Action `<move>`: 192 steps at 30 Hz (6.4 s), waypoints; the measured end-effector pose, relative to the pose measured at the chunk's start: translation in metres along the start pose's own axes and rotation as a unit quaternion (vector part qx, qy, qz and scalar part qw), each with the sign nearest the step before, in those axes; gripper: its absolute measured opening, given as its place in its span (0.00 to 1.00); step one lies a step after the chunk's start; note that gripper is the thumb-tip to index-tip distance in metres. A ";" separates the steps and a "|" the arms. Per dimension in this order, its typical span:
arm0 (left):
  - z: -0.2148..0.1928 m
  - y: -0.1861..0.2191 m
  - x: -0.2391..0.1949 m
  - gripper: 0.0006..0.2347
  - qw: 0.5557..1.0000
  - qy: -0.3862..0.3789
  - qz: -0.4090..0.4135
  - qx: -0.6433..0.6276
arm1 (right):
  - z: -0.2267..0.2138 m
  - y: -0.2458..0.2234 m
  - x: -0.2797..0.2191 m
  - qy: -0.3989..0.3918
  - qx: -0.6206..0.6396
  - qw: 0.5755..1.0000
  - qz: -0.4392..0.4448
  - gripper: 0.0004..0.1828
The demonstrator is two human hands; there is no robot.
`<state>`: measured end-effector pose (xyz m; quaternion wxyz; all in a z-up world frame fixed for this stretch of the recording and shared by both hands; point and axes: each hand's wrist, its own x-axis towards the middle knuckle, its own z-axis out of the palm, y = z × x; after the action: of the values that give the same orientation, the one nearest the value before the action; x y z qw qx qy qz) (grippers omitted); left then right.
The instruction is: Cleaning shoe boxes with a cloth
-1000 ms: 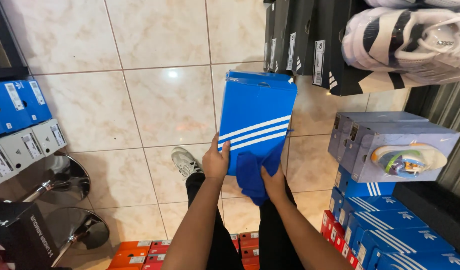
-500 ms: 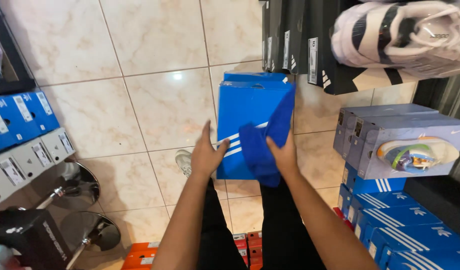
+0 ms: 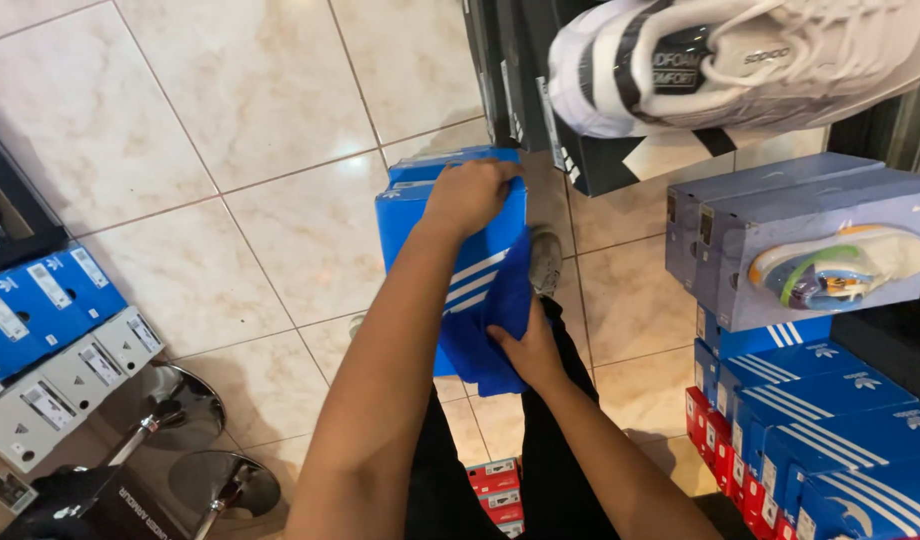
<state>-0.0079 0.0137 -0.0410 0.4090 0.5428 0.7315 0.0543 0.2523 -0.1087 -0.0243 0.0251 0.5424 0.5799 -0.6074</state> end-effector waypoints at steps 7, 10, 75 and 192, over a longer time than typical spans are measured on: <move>-0.009 -0.007 -0.036 0.13 0.995 0.094 0.011 -0.031 | -0.010 -0.026 0.000 -0.045 0.017 0.998 0.027 0.55; -0.018 -0.004 -0.050 0.15 0.994 0.100 0.047 0.003 | -0.010 -0.027 -0.001 -0.052 0.008 0.998 0.038 0.56; 0.108 -0.006 -0.212 0.28 0.814 0.281 -0.166 -0.480 | 0.074 0.027 -0.024 0.273 -0.325 0.897 -0.120 0.53; 0.121 0.130 -0.117 0.24 0.879 0.372 0.093 -0.283 | -0.197 0.080 -0.058 -0.106 0.321 0.940 0.050 0.59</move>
<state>0.1786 -0.0763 0.0105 0.2364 0.4090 0.7296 0.4946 0.4533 -0.0255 0.0127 -0.0590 0.4822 0.3200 -0.8134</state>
